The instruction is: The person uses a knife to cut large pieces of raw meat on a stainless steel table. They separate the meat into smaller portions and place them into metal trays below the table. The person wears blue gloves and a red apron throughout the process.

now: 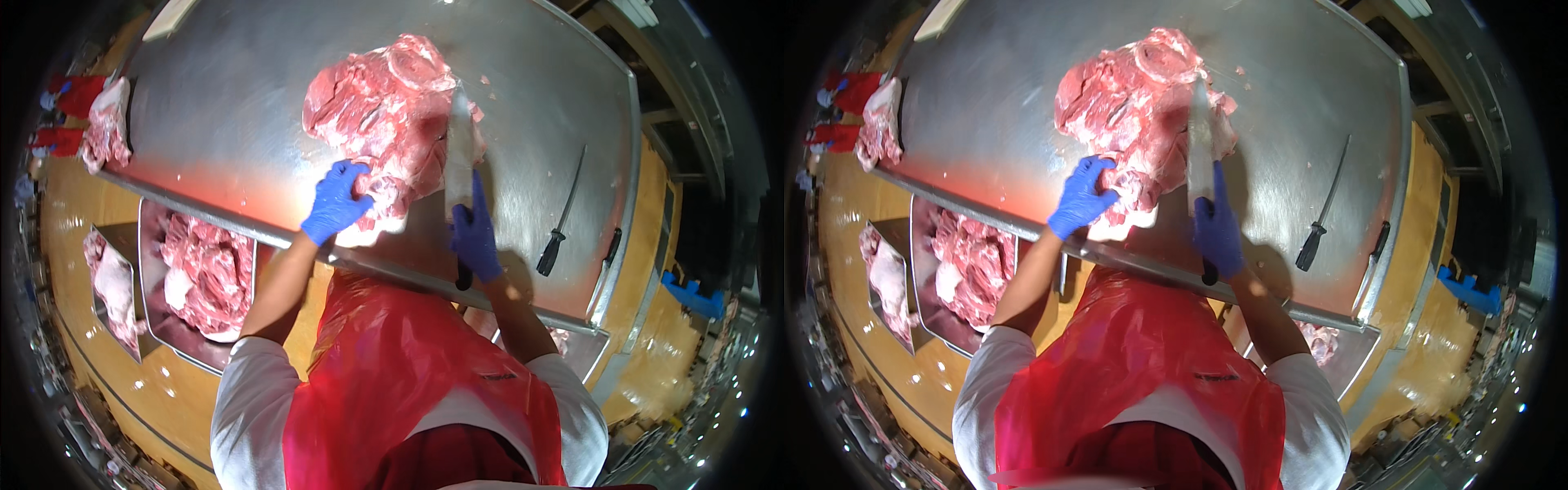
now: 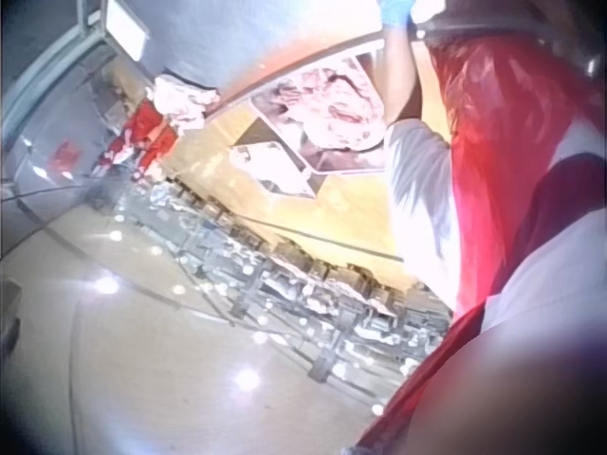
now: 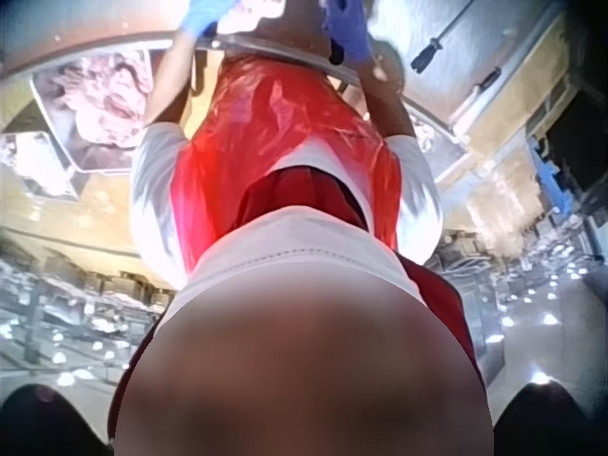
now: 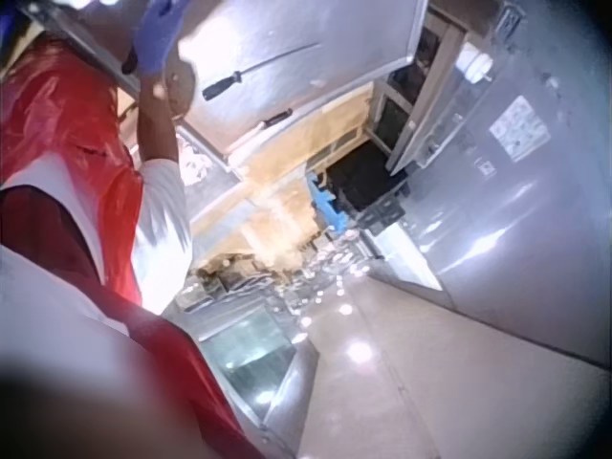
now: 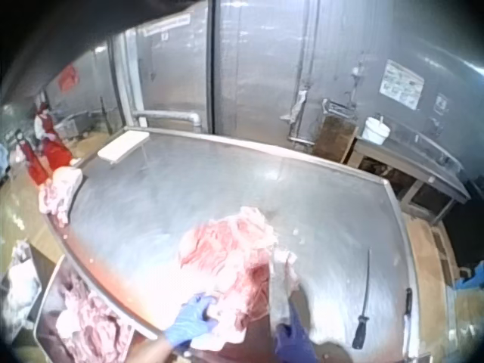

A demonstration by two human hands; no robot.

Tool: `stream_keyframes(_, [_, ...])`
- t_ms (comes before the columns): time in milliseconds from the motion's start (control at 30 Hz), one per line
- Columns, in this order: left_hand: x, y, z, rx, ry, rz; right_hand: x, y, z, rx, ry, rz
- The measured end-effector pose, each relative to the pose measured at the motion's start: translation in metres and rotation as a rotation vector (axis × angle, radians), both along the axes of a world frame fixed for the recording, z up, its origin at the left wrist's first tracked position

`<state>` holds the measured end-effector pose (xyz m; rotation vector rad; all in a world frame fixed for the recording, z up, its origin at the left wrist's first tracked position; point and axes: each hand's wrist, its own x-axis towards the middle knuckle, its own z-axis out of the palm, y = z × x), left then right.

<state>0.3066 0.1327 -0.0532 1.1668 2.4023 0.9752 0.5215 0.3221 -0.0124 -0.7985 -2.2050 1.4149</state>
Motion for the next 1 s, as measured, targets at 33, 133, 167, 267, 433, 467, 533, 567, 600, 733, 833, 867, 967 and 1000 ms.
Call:
stream_keyframes(33, [-0.027,0.007,0.019,0.086,0.122,-0.078,-0.004,0.002,0.018,-0.208,-0.044,-0.085])
stream_keyframes(133, [-0.13,0.06,0.068,0.191,0.319,0.072,-0.019,0.001,0.038,-0.523,0.062,-0.226])
stream_keyframes(167, [-0.173,0.075,0.065,0.194,0.51,0.106,-0.033,-0.002,0.044,-0.546,0.126,-0.231])
stream_keyframes(267, [-0.268,0.073,0.011,-0.088,-0.247,-0.046,-0.083,-0.005,0.042,-0.55,0.251,-0.198])
stream_keyframes(433, [-0.199,0.069,-0.012,0.051,-0.567,-0.098,-0.104,0.023,-0.008,-0.246,0.22,-0.611])
stream_keyframes(467, [-0.18,0.055,-0.011,0.079,-0.489,-0.034,-0.103,0.025,-0.005,-0.247,0.236,-0.667])
stream_keyframes(533, [-0.157,0.033,-0.033,0.213,-0.395,0.039,-0.092,0.039,-0.014,0.21,0.084,-0.612])
stream_keyframes(567, [-0.15,0.026,-0.031,0.226,-0.369,0.032,-0.093,0.037,-0.004,0.217,0.022,-0.599])
stream_keyframes(600, [-0.144,0.026,-0.028,0.257,-0.342,0.017,-0.094,0.035,0.001,0.257,-0.103,-0.599])
stream_keyframes(733, [-0.132,0.02,-0.038,0.425,-0.483,-0.077,-0.103,0.032,0.017,0.391,-0.376,-0.605])
stream_keyframes(833, [-0.133,0.017,-0.047,0.347,-0.451,-0.106,-0.107,0.033,0.031,0.341,-0.489,-0.634])
stream_keyframes(867, [-0.136,0.014,-0.048,0.332,-0.422,-0.122,-0.109,0.025,0.039,0.31,-0.499,-0.612])
stream_keyframes(967, [-0.152,0.008,-0.036,0.272,-0.514,-0.197,-0.129,-0.019,0.069,0.327,-0.43,-0.507])
stream_keyframes(1000, [-0.154,0.004,-0.028,0.25,-0.432,-0.167,-0.132,-0.033,0.063,0.375,-0.405,-0.434])
